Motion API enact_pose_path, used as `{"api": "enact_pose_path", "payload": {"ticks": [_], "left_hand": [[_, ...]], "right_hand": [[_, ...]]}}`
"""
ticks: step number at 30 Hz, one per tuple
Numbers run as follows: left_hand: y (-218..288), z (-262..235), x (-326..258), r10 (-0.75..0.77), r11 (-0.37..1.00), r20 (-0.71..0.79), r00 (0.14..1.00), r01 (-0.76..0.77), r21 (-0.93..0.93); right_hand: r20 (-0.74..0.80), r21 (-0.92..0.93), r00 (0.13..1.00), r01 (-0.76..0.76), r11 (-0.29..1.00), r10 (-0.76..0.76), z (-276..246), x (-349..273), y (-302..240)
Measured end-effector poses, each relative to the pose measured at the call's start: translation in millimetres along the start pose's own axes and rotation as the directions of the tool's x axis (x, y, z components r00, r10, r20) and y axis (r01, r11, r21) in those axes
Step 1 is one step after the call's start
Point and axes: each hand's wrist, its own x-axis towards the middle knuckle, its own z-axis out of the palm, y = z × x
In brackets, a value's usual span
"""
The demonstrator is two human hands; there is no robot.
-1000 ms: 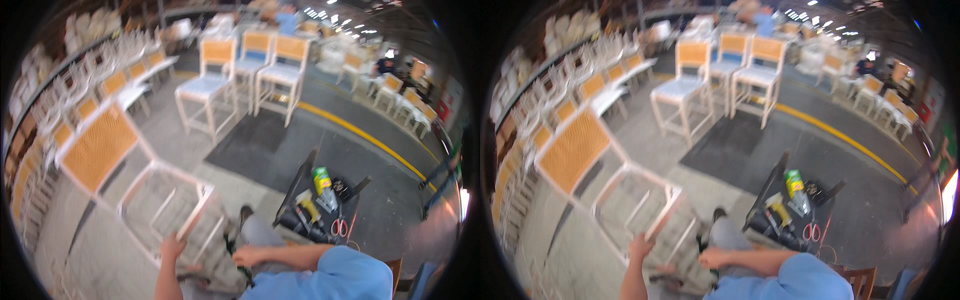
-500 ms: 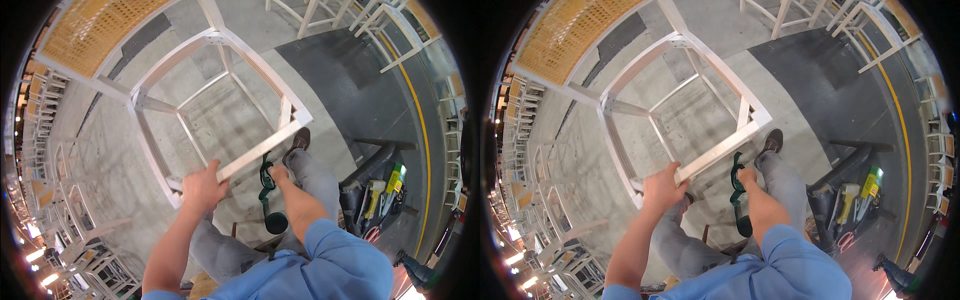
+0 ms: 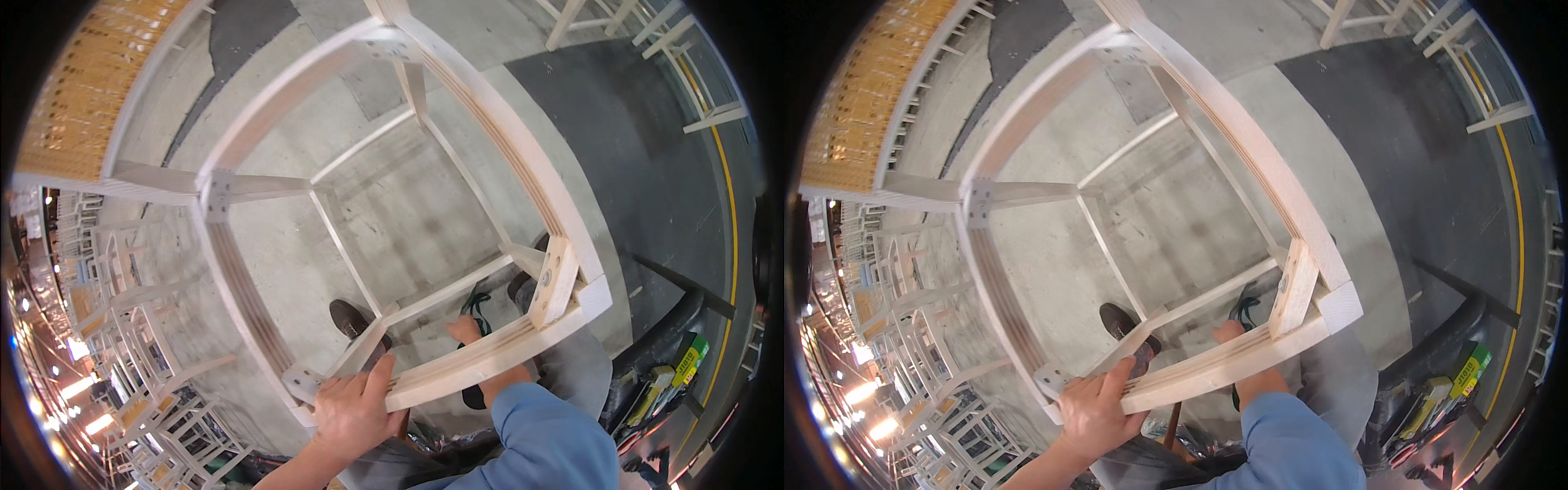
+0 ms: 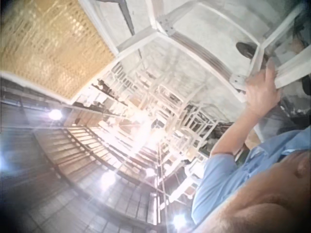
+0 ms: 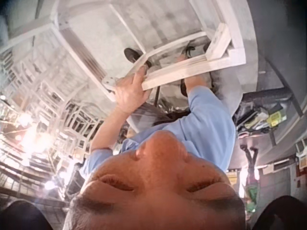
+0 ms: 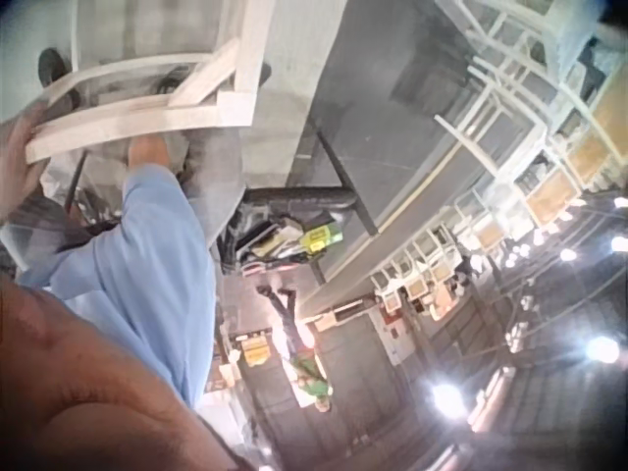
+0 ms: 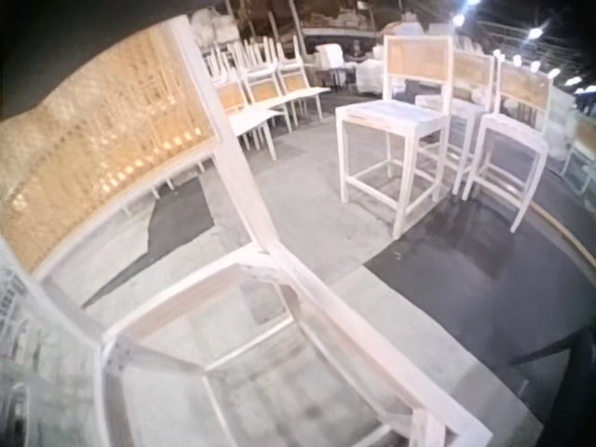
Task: The person attaches green webbing to a chair seat frame using a staple gun, then covers the seat with a white fabric sheet and staples it in place. The person flips the chair, repositions it, and continues stapling green webbing to the underside of the seat frame.
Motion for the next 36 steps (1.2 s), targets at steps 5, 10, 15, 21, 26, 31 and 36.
{"api": "enact_pose_path", "payload": {"ticks": [5, 10, 15, 21, 26, 31, 36], "left_hand": [[14, -15, 2, 0.013, 0.996, 0.006, 1.000, -0.013, 0.092], [3, 4, -31, -0.169, 0.985, 0.078, 0.982, 0.166, 0.047], [13, -16, -8, -0.095, 0.993, 0.166, 0.982, 0.105, -0.056], [44, -20, -40, -0.105, 0.994, 0.098, 0.990, 0.102, 0.032], [65, 14, -91, -0.124, 0.992, 0.154, 0.980, 0.128, -0.018], [80, 45, -136, -0.143, 0.989, 0.186, 0.972, 0.145, -0.001], [73, 55, -177, -0.027, 0.995, 0.219, 0.975, 0.047, -0.086]], "right_hand": [[-0.305, -0.139, 0.817, 0.471, 0.871, -0.490, 57, -28, 8], [0.067, -0.483, 0.890, 0.424, 0.766, -0.450, 3, -182, -41], [-0.116, -0.421, 0.701, 0.607, 0.674, -0.704, -44, -305, -34], [-0.437, -0.332, 0.265, 0.841, 0.428, -0.859, -47, -425, 9], [-0.552, 0.331, 0.393, 0.913, 0.240, -0.735, -32, -488, 31], [-0.536, 0.369, 0.328, 0.920, 0.134, -0.778, -42, -512, 16], [-0.524, 0.413, 0.244, 0.911, 0.008, -0.816, -47, -535, 1]]}}
